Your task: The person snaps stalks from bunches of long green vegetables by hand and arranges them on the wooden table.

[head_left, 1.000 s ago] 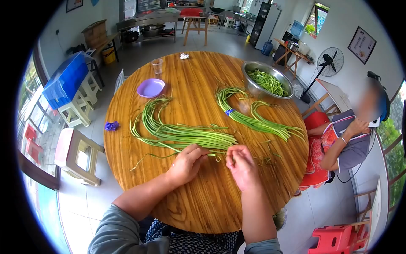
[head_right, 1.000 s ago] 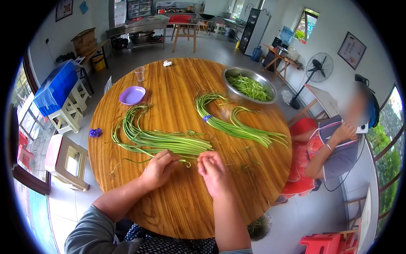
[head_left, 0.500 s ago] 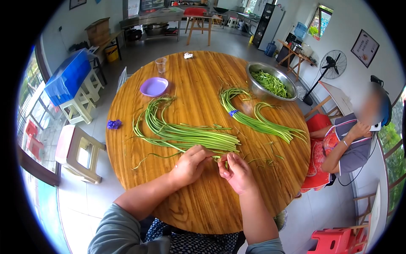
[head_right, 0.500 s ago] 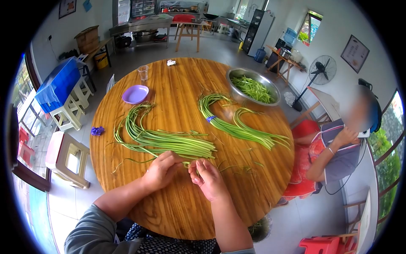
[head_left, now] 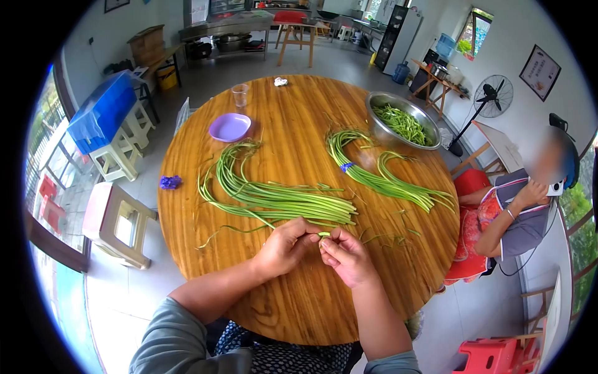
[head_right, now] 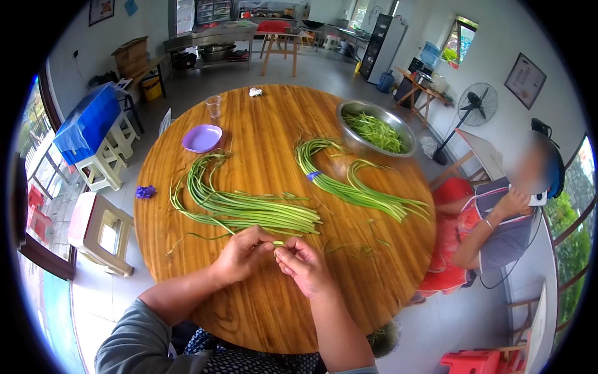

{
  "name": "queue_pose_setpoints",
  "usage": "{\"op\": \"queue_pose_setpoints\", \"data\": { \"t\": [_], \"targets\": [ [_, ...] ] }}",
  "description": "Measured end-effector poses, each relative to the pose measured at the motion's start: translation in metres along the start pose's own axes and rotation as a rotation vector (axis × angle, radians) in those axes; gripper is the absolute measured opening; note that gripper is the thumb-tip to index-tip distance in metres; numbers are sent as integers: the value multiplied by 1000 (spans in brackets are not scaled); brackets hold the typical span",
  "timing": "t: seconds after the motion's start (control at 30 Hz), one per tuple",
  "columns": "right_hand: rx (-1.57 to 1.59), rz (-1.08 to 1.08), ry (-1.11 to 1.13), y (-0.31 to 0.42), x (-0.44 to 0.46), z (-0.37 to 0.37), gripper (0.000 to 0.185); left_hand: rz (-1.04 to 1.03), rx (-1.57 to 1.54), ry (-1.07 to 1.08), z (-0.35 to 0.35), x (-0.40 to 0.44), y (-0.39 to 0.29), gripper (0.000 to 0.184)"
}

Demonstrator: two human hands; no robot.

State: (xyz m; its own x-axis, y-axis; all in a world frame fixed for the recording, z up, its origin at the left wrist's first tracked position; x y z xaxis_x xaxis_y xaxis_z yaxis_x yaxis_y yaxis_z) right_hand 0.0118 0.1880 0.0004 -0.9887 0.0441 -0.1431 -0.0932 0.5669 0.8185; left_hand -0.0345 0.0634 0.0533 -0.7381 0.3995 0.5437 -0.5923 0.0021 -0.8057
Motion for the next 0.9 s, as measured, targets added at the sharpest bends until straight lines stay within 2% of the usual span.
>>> {"op": "queue_pose_setpoints", "data": {
  "t": [0.13,0.33,0.4,0.43,0.57,0.63,0.7,0.77,0.83,0.9],
  "targets": [
    [-63,15,-29,4,-1,1,4,47,-55,-1,2,-1,9,11],
    [-196,38,-17,0,-1,3,5,100,-316,-18,1,-2,20,13],
    [-251,42,-39,-1,0,5,6,218,-506,-60,3,-3,29,13],
    [-308,48,-67,-1,0,7,6,218,-501,-62,5,-2,28,13],
    [-368,51,-104,-5,4,15,6,188,-560,-168,25,4,26,14],
    [-467,102,-151,-6,7,23,6,135,-623,-293,41,6,23,17],
    [-520,145,-197,-2,9,25,6,26,-571,-350,55,12,13,21],
    [-578,190,-257,3,9,30,6,13,-540,-375,63,13,10,20],
    [-754,343,-360,15,9,36,7,10,-533,-348,60,13,7,21],
    [-734,382,-383,20,6,38,7,30,-189,-223,46,15,4,21]
  ]
}}
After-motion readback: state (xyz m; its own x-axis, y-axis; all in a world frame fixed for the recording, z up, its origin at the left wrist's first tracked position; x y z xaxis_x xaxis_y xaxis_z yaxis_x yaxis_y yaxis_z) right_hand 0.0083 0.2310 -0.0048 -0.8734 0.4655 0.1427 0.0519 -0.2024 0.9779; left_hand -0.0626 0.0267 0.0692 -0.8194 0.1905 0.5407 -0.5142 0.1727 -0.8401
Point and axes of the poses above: each hand's wrist, its own x-axis towards the middle knuckle, its own z-axis out of the back of the hand, y = z × x, the point moved 8 cm from there along x, towards the middle knuckle, and after that the axes turned 11 degrees about -y, right-handed, at the moved point
